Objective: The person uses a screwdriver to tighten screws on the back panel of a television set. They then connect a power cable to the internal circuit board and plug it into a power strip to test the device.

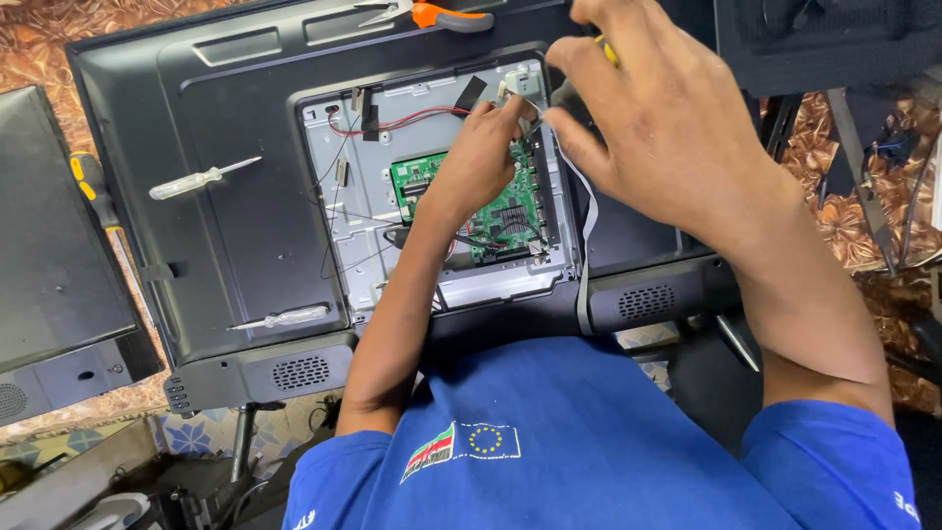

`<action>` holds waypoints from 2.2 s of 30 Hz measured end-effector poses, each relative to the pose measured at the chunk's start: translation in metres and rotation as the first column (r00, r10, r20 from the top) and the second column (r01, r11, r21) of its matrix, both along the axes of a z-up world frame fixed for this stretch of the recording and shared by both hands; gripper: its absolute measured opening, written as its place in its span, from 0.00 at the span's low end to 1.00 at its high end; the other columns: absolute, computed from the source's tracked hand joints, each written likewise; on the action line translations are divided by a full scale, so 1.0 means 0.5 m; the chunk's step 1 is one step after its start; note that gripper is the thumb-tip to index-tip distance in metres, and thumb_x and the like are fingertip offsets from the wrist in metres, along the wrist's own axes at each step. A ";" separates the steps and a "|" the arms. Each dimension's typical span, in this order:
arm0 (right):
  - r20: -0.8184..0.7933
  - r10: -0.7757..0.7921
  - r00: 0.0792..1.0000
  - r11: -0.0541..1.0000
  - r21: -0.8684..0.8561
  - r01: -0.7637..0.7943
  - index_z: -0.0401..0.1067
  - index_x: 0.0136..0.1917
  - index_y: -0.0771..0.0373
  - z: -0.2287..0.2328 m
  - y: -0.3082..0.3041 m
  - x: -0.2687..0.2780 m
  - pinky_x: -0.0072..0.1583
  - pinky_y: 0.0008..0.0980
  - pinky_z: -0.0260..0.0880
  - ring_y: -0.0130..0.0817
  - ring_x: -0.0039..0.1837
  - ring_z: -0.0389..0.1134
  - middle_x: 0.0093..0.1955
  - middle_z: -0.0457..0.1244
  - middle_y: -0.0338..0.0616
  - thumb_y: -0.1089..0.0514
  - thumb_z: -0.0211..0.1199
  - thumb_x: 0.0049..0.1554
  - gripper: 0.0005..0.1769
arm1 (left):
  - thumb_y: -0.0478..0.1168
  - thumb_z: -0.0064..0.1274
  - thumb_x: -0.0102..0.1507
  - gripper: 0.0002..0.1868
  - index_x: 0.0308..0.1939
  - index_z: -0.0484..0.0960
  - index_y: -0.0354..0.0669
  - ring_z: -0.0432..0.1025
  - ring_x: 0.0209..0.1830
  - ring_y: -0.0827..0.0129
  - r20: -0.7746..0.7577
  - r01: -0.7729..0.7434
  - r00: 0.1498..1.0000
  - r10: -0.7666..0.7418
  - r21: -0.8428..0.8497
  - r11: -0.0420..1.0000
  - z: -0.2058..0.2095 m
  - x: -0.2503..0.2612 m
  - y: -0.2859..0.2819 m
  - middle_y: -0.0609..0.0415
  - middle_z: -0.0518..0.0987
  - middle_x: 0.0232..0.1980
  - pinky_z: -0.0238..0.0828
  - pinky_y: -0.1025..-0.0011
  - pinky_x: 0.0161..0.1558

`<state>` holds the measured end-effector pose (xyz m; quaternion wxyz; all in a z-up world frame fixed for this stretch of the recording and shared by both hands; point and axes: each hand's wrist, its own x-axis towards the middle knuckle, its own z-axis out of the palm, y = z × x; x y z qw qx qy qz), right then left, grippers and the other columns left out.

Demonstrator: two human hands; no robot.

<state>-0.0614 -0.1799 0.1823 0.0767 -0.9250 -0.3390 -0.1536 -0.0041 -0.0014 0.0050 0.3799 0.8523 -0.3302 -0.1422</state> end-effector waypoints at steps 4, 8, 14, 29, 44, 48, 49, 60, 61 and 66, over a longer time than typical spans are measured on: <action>0.100 -0.103 0.990 0.983 -0.139 0.116 0.72 0.61 0.60 -0.001 -0.010 -0.002 0.44 0.36 0.68 0.39 0.49 0.69 0.56 0.62 0.43 0.59 0.63 0.70 0.07 | 0.15 0.34 0.46 0.31 0.51 0.67 0.40 0.62 0.45 0.56 -0.021 0.001 1.000 -0.001 0.003 1.000 0.003 -0.001 0.000 0.42 0.80 0.45 0.60 0.60 0.45; -0.057 0.095 0.994 0.995 0.047 -0.093 0.67 0.55 0.72 0.017 -0.001 0.004 0.59 0.48 0.64 0.57 0.58 0.61 0.60 0.57 0.61 0.78 0.52 0.46 0.22 | 0.15 0.32 0.43 0.32 0.49 0.67 0.40 0.60 0.42 0.56 0.008 0.003 1.000 -0.003 -0.023 1.000 -0.009 0.001 -0.001 0.43 0.79 0.43 0.59 0.61 0.44; 0.121 -0.125 0.985 0.985 -0.106 0.138 0.71 0.62 0.60 -0.011 -0.015 -0.005 0.37 0.33 0.62 0.36 0.43 0.69 0.58 0.63 0.42 0.50 0.65 0.78 0.11 | 0.14 0.33 0.47 0.31 0.51 0.68 0.39 0.61 0.45 0.55 -0.020 -0.004 1.000 0.004 0.013 1.000 0.004 0.000 -0.003 0.42 0.79 0.44 0.60 0.60 0.45; 0.021 0.026 0.999 0.977 0.211 -0.030 0.70 0.61 0.74 0.008 -0.030 -0.032 0.52 0.44 0.69 0.53 0.55 0.67 0.60 0.62 0.62 0.75 0.58 0.68 0.09 | 0.15 0.38 0.47 0.40 0.63 0.72 0.41 0.60 0.50 0.52 -0.036 0.024 0.999 -0.021 0.090 0.996 0.019 -0.004 -0.002 0.45 0.73 0.44 0.61 0.57 0.54; -0.177 -0.366 0.914 0.764 0.503 0.404 0.66 0.59 0.87 -0.077 -0.236 -0.312 0.74 0.63 0.62 0.74 0.68 0.62 0.64 0.60 0.85 0.65 0.48 0.79 0.16 | 0.14 0.49 0.50 0.27 0.47 0.84 0.43 0.63 0.56 0.49 0.340 -0.030 0.939 -0.053 0.234 0.972 -0.042 -0.017 -0.049 0.42 0.70 0.54 0.60 0.53 0.58; -0.151 -0.431 0.890 0.748 0.491 0.446 0.66 0.62 0.91 -0.130 -0.284 -0.355 0.72 0.64 0.63 0.78 0.68 0.63 0.64 0.59 0.87 0.63 0.47 0.82 0.20 | 0.12 0.49 0.48 0.27 0.45 0.84 0.39 0.57 0.72 0.35 0.394 -0.007 0.915 -0.088 0.234 0.972 -0.021 -0.033 -0.053 0.30 0.66 0.68 0.49 0.39 0.74; -0.130 -0.449 0.884 0.748 0.488 0.451 0.66 0.62 0.93 -0.139 -0.292 -0.360 0.72 0.65 0.64 0.78 0.69 0.63 0.65 0.59 0.88 0.64 0.48 0.83 0.21 | 0.13 0.50 0.49 0.25 0.43 0.84 0.39 0.56 0.73 0.37 0.402 0.010 0.908 -0.121 0.266 0.964 -0.019 -0.037 -0.054 0.30 0.65 0.69 0.46 0.41 0.76; -0.101 -0.469 0.877 0.687 0.583 0.434 0.66 0.60 0.92 -0.169 -0.281 -0.342 0.70 0.64 0.65 0.76 0.67 0.63 0.63 0.59 0.86 0.63 0.50 0.83 0.21 | 0.24 0.56 0.61 0.11 0.31 0.85 0.45 0.62 0.45 0.54 0.331 0.311 0.853 -0.402 0.295 0.903 -0.014 -0.063 -0.057 0.52 0.67 0.37 0.52 0.53 0.75; -0.090 -0.470 0.878 0.692 0.581 0.430 0.67 0.60 0.93 -0.172 -0.283 -0.340 0.71 0.65 0.66 0.76 0.67 0.64 0.62 0.60 0.85 0.63 0.51 0.83 0.22 | 0.26 0.57 0.61 0.09 0.32 0.86 0.44 0.62 0.45 0.54 0.331 0.332 0.842 -0.427 0.307 0.892 -0.015 -0.062 -0.056 0.53 0.67 0.36 0.54 0.53 0.74; -0.077 -0.493 0.867 0.682 0.584 0.440 0.67 0.59 0.93 -0.171 -0.270 -0.338 0.70 0.63 0.66 0.74 0.66 0.64 0.62 0.61 0.84 0.63 0.51 0.82 0.22 | 0.23 0.54 0.61 0.11 0.29 0.83 0.43 0.62 0.47 0.54 0.307 0.396 0.821 -0.481 0.300 0.868 0.002 -0.064 -0.050 0.54 0.68 0.36 0.60 0.54 0.70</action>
